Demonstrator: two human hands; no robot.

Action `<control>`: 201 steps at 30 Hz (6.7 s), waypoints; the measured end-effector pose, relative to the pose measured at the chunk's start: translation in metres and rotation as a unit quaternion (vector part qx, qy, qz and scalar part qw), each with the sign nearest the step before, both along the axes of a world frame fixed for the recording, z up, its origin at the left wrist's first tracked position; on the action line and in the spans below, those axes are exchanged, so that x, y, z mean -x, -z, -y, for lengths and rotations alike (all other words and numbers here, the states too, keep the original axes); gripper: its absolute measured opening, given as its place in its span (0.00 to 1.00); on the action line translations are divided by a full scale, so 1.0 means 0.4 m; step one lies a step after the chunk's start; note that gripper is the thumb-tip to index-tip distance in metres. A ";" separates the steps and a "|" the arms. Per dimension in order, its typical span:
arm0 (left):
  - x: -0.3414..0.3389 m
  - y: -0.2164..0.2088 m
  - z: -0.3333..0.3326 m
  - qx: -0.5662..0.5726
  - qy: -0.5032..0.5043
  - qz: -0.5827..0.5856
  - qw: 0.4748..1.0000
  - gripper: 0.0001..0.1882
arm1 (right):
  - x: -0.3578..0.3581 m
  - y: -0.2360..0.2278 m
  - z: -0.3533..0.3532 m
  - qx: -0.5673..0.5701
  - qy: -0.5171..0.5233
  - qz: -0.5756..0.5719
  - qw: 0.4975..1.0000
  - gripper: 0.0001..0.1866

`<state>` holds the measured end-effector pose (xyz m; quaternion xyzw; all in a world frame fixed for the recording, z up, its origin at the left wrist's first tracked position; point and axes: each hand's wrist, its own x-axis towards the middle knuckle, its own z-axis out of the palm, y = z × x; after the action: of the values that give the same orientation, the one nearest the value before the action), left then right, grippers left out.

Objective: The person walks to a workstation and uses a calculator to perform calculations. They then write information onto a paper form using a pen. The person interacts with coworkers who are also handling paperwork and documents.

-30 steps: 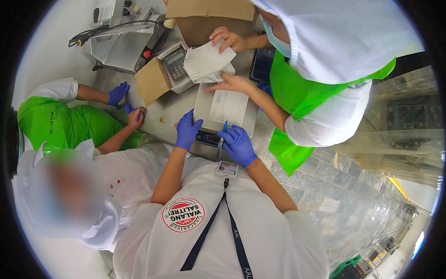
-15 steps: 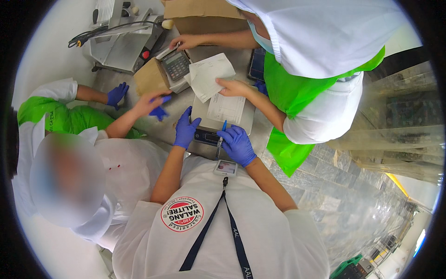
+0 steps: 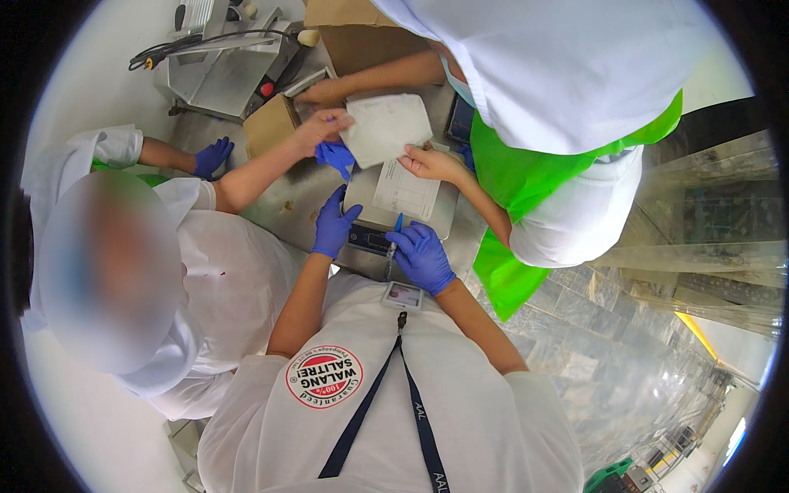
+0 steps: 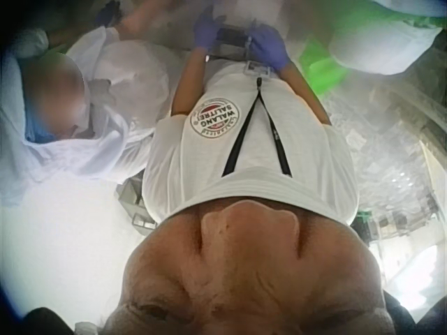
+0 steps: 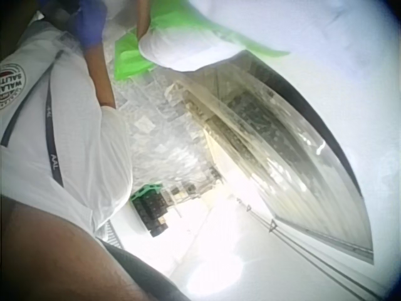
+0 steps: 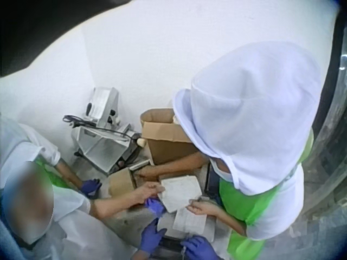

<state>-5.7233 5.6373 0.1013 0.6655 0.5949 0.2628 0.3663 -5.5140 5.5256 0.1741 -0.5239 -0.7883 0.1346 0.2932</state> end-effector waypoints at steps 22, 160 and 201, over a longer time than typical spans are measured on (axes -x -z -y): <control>-0.002 -0.010 0.007 -0.018 -0.027 0.015 0.999 0.34 | -0.003 0.008 0.001 -0.018 -0.008 -0.005 1.000 0.26; 0.428 -0.065 -0.461 -0.080 -0.099 0.320 0.939 0.33 | 0.065 -0.086 -0.143 0.026 -0.031 -0.041 0.998 0.21; 0.261 -0.148 -0.453 -0.072 -0.263 0.464 0.843 0.27 | 0.070 -0.091 -0.152 0.024 -0.037 -0.031 0.999 0.21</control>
<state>-5.8277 5.8183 0.1605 0.3084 0.4878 0.6693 0.4680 -5.5422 5.5865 0.2103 -0.4966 -0.7944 0.1801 0.2998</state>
